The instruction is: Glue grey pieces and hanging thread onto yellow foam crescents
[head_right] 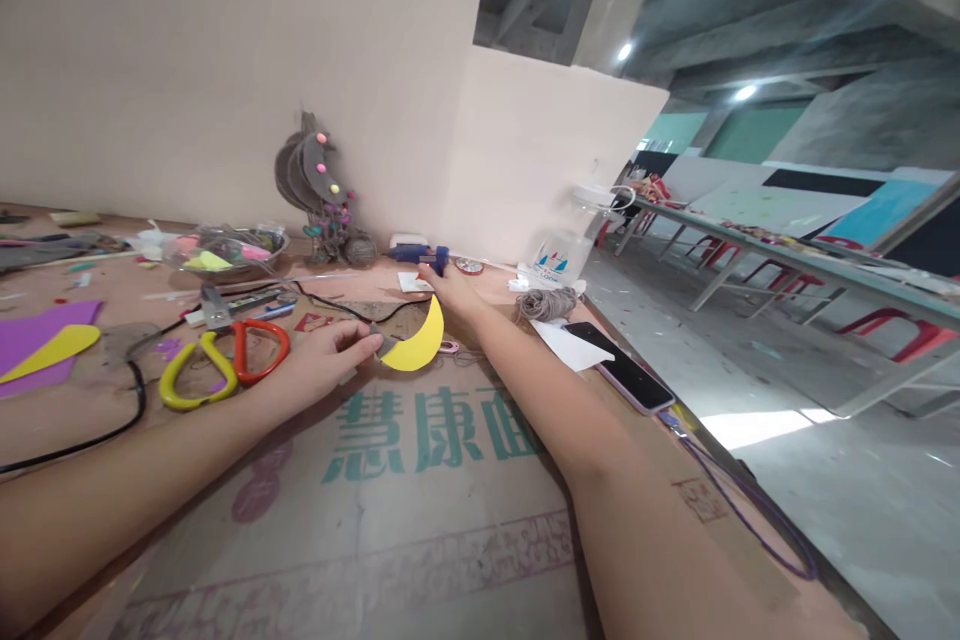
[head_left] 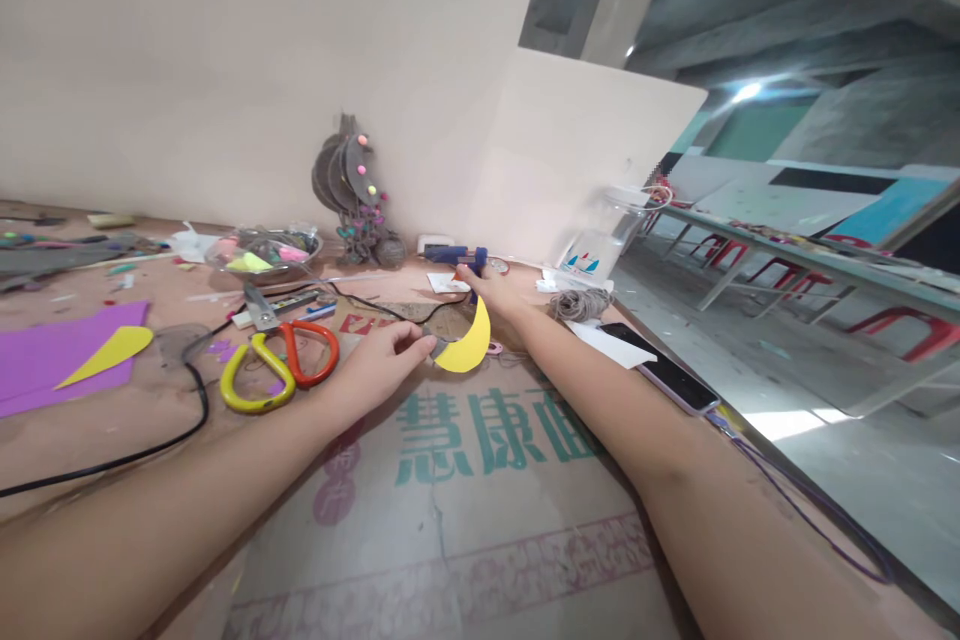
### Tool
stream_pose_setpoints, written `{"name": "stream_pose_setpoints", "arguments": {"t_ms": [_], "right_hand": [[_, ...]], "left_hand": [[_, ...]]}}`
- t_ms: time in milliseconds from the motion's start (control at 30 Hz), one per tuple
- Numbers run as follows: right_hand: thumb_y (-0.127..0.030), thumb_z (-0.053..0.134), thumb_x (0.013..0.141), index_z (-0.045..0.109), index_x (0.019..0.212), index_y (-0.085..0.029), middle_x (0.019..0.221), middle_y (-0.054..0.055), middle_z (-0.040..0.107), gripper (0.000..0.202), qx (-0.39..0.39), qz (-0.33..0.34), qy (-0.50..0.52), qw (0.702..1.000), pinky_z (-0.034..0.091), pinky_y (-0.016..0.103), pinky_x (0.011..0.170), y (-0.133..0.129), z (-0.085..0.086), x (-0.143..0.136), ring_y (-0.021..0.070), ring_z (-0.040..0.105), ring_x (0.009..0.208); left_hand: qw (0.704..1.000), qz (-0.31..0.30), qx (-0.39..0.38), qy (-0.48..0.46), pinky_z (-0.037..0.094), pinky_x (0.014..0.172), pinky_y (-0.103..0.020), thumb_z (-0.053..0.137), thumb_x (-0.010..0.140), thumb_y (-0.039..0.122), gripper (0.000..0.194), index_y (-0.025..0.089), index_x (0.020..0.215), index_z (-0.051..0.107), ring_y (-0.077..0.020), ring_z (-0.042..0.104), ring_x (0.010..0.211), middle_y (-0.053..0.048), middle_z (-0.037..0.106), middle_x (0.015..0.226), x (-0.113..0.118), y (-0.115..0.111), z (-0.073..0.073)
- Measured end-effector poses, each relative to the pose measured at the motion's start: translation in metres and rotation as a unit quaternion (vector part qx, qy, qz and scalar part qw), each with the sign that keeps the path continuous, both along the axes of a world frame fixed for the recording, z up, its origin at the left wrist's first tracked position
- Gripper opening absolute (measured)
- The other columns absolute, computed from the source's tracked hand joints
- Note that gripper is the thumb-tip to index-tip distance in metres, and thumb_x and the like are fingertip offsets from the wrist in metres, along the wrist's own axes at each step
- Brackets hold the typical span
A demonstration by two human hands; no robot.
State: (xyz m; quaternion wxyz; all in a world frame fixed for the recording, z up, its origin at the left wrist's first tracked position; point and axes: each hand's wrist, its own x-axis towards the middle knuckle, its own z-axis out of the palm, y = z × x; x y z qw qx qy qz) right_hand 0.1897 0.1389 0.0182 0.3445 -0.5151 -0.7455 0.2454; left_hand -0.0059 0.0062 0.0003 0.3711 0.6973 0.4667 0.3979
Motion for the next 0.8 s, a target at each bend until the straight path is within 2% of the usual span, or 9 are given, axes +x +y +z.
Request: {"name": "stream_pose_setpoints", "arguments": {"t_ms": [100,233,400,533,633,733,800], "right_hand": [[-0.05,0.046,0.082,0.056,0.108,-0.008,0.106,0.013,0.063,0.05,0.028,-0.053,-0.034,0.998,0.044,0.031,0.082,0.007,0.003,0.013,0.0224,0.058,0.094],[-0.039,0.05,0.082,0.057,0.106,-0.008,0.103,0.013,0.065,0.04,0.027,-0.098,-0.096,0.99,0.045,0.029,0.078,0.008,-0.001,0.024,0.0215,0.061,0.09],[-0.04,0.05,0.082,0.056,0.107,-0.009,0.102,0.017,0.065,0.04,0.008,-0.114,-0.191,0.975,0.044,0.031,0.078,0.005,-0.004,0.028,0.024,0.062,0.09],[-0.045,0.058,0.077,0.054,0.111,-0.006,0.1,0.022,0.065,0.052,-0.002,-0.102,-0.271,0.957,0.044,0.032,0.074,0.0,0.006,0.033,0.0284,0.062,0.087],[-0.043,0.058,0.078,0.053,0.112,-0.005,0.103,0.025,0.063,0.052,0.02,-0.09,-0.313,0.945,0.041,0.033,0.076,-0.015,0.021,0.034,0.0301,0.061,0.091],[-0.041,0.043,0.087,0.061,0.102,-0.013,0.104,0.017,0.065,0.036,0.055,-0.052,-0.327,0.942,0.039,0.03,0.078,-0.042,0.035,0.03,0.0265,0.059,0.094],[-0.042,0.032,0.091,0.064,0.094,-0.017,0.098,0.012,0.067,0.041,0.069,-0.029,-0.328,0.942,0.039,0.028,0.075,-0.066,0.038,0.026,0.0233,0.06,0.09]], "left_hand": [[1.0,-0.004,0.006,-0.005,0.033,0.055,-0.023,0.046,0.078,0.045,0.03,0.019,0.064,0.048,-0.0126,0.045,0.059,0.004,0.047,0.06,0.0,0.001,-0.002],[1.0,0.004,0.006,0.002,0.033,0.055,-0.023,0.046,0.077,0.046,0.031,0.019,0.064,0.048,-0.0129,0.044,0.059,0.003,0.047,0.06,0.0,0.002,-0.001],[1.0,0.005,0.001,0.002,0.033,0.056,-0.024,0.046,0.078,0.045,0.03,0.018,0.065,0.049,-0.013,0.045,0.06,0.003,0.048,0.06,0.0,0.0,0.003],[1.0,0.009,-0.008,-0.028,0.032,0.057,-0.024,0.047,0.078,0.045,0.032,0.018,0.061,0.045,-0.0119,0.042,0.058,0.004,0.043,0.058,-0.002,0.001,0.005],[0.998,0.019,-0.024,-0.058,0.031,0.055,-0.023,0.047,0.077,0.048,0.035,0.018,0.061,0.045,-0.0113,0.042,0.056,0.004,0.044,0.057,-0.004,0.003,0.003],[0.996,0.027,-0.026,-0.079,0.03,0.053,-0.023,0.047,0.077,0.05,0.036,0.017,0.063,0.048,-0.0105,0.042,0.054,0.003,0.047,0.058,-0.006,0.006,0.001],[0.995,0.032,-0.033,-0.094,0.03,0.052,-0.022,0.048,0.077,0.05,0.036,0.017,0.063,0.05,-0.01,0.042,0.054,0.003,0.049,0.059,-0.007,0.006,0.001]]}}
